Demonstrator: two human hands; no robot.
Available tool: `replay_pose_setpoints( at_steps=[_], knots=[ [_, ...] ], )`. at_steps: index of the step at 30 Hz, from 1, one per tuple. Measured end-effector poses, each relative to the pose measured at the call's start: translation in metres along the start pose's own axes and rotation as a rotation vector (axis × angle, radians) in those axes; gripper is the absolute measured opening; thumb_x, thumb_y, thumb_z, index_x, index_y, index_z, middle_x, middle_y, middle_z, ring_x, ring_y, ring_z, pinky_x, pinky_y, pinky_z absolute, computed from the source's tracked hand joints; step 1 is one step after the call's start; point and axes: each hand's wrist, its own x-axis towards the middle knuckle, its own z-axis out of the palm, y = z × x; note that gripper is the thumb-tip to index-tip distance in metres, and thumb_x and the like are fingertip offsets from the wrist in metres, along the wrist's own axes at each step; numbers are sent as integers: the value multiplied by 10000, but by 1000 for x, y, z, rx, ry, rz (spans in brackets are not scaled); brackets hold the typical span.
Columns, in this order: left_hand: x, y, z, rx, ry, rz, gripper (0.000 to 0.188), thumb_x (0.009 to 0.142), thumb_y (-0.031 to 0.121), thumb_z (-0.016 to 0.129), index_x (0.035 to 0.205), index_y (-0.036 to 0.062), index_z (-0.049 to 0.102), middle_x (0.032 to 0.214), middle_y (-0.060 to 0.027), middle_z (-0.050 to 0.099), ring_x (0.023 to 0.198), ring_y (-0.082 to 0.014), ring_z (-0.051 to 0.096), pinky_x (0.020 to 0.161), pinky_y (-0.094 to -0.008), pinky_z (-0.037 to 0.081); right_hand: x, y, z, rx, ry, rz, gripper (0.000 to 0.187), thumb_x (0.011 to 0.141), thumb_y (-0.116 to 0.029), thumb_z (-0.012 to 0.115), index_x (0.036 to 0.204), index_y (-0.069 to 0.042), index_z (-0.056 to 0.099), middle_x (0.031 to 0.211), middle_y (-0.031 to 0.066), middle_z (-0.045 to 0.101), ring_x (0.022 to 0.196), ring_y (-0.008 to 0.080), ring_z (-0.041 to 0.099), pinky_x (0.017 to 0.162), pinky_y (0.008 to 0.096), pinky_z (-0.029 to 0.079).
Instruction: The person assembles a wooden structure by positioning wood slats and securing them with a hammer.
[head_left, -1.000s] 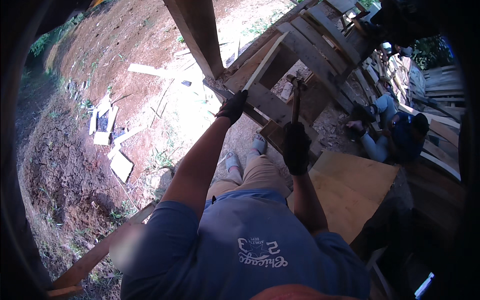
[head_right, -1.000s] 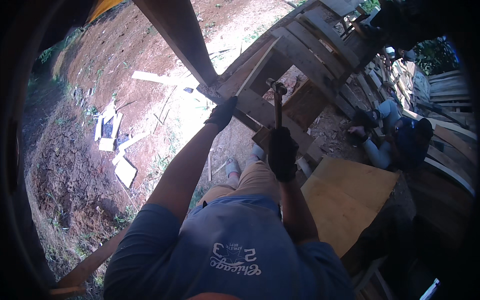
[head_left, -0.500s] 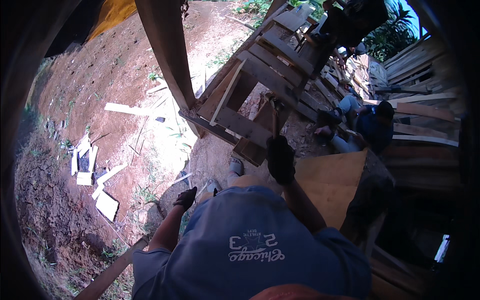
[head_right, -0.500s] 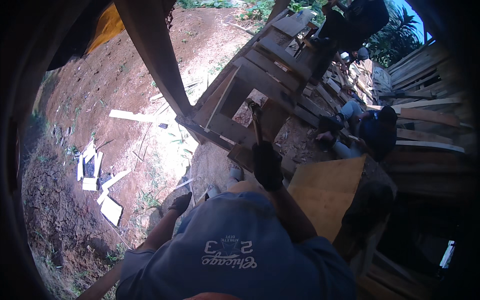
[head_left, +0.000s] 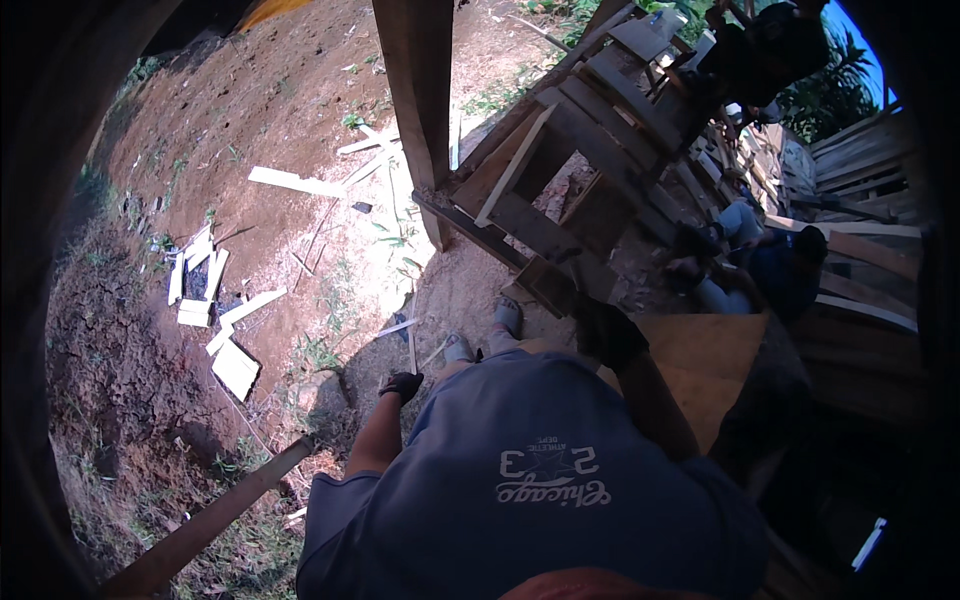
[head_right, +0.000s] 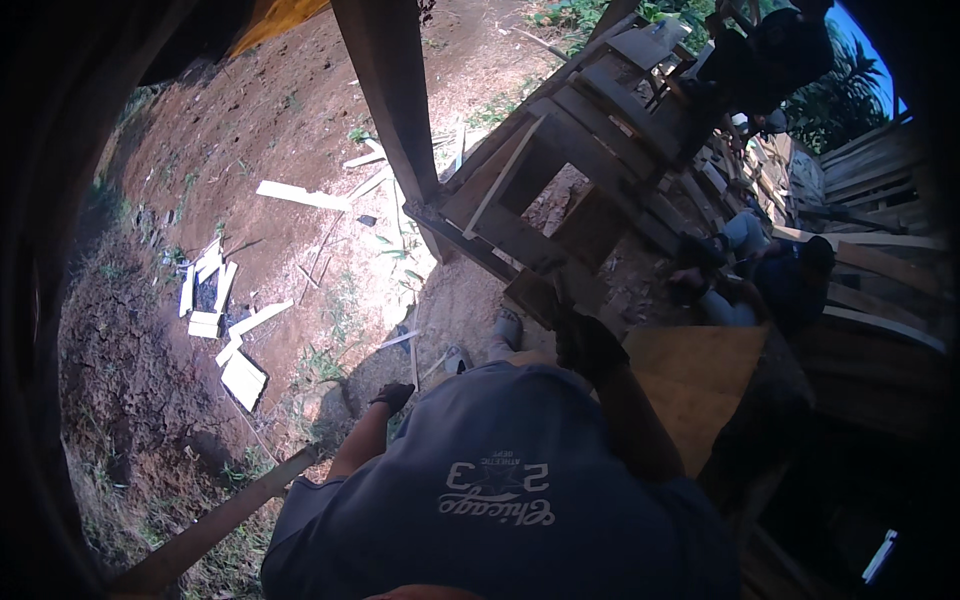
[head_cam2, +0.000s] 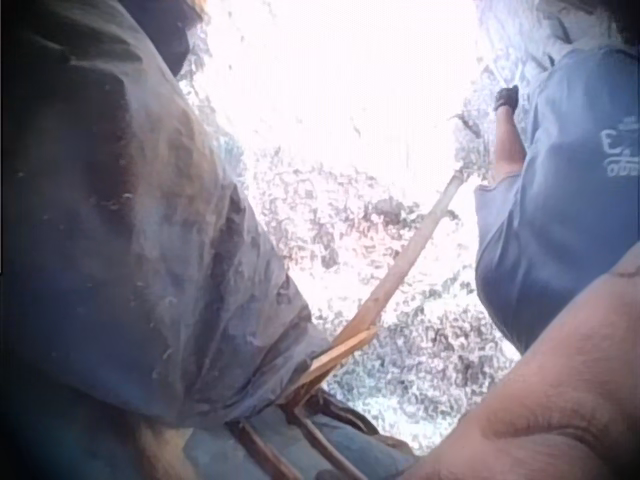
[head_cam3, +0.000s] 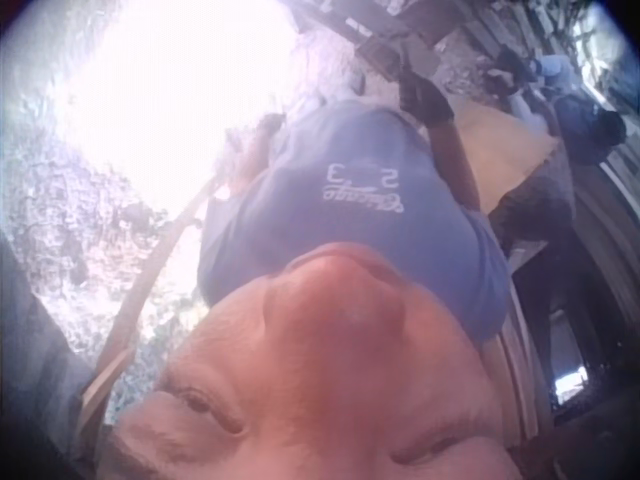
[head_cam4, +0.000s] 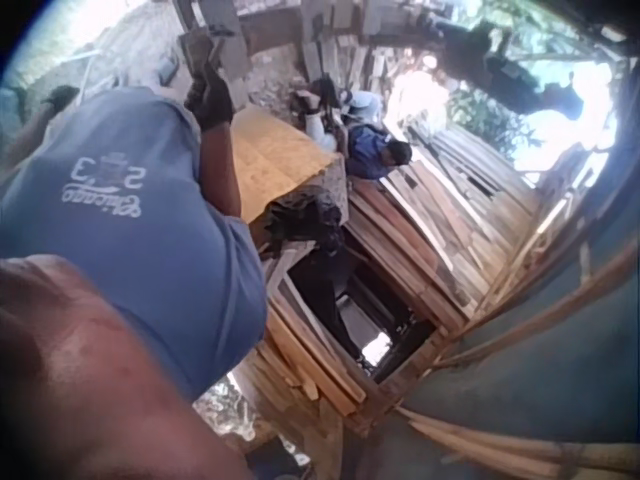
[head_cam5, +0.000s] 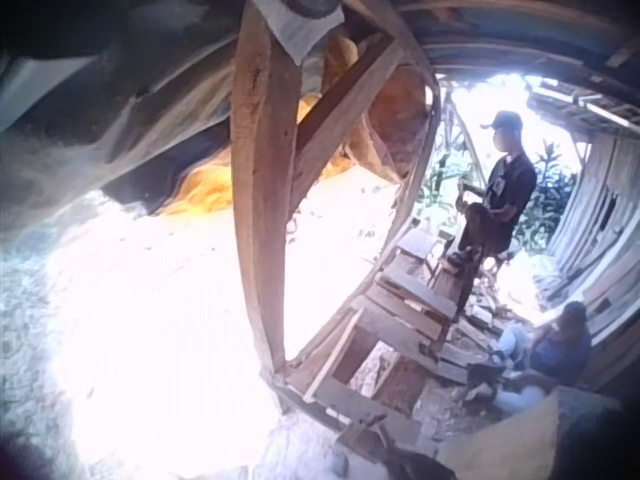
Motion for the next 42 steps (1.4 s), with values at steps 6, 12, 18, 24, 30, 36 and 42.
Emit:
replay_pose_setpoints(
  at_steps=[6,12,18,24,30,36,42],
  knots=[
    [-45,151,-117,-118,430,333,564,1034,479,516,1439,96,604,1420,-192,645,1330,-385,594,1102,-492,475,0,43,-29,164,95,13,335,1051,-420,591,1057,-91,659,728,-11,549,574,105,511,521,294,431],
    [-83,295,-173,44,745,973,369,1018,333,639,1295,94,689,1197,-125,753,1121,-315,712,1007,-427,547,45,176,-127,-124,286,-329,307,1023,-329,645,1207,-83,646,814,5,603,640,132,566,572,315,479],
    [-81,369,-175,383,773,1241,483,930,196,644,1389,45,618,1357,-191,653,1292,-373,600,1123,-474,459,32,167,-113,313,341,-257,259,1016,-382,655,1010,-123,658,706,1,542,563,158,530,527,344,454],
    [15,399,-174,478,1112,1161,568,935,99,575,1497,55,508,1421,-246,550,1346,-425,516,1203,-523,359,29,180,-144,576,365,-59,334,1056,-289,579,1287,-66,670,999,47,709,789,161,660,663,358,553],
    [58,402,-215,813,954,1066,479,1045,135,508,1524,117,485,1286,-239,597,1270,-405,562,1143,-518,412,29,151,-147,467,533,-34,297,1033,-326,634,1182,-88,732,946,9,708,709,132,630,628,347,534],
    [45,431,-239,702,509,846,571,970,102,520,1536,71,455,1379,-221,583,1348,-389,525,1238,-546,306,24,118,-137,375,653,-121,263,1012,-350,671,930,-100,679,624,-41,488,503,116,457,481,305,379],
    [58,426,-278,857,670,918,586,971,102,518,1551,73,440,1429,-220,560,1383,-388,502,1242,-540,303,45,112,-153,520,553,-80,296,1021,-361,659,926,-83,688,626,-26,520,476,117,468,453,315,378]
  ],
)
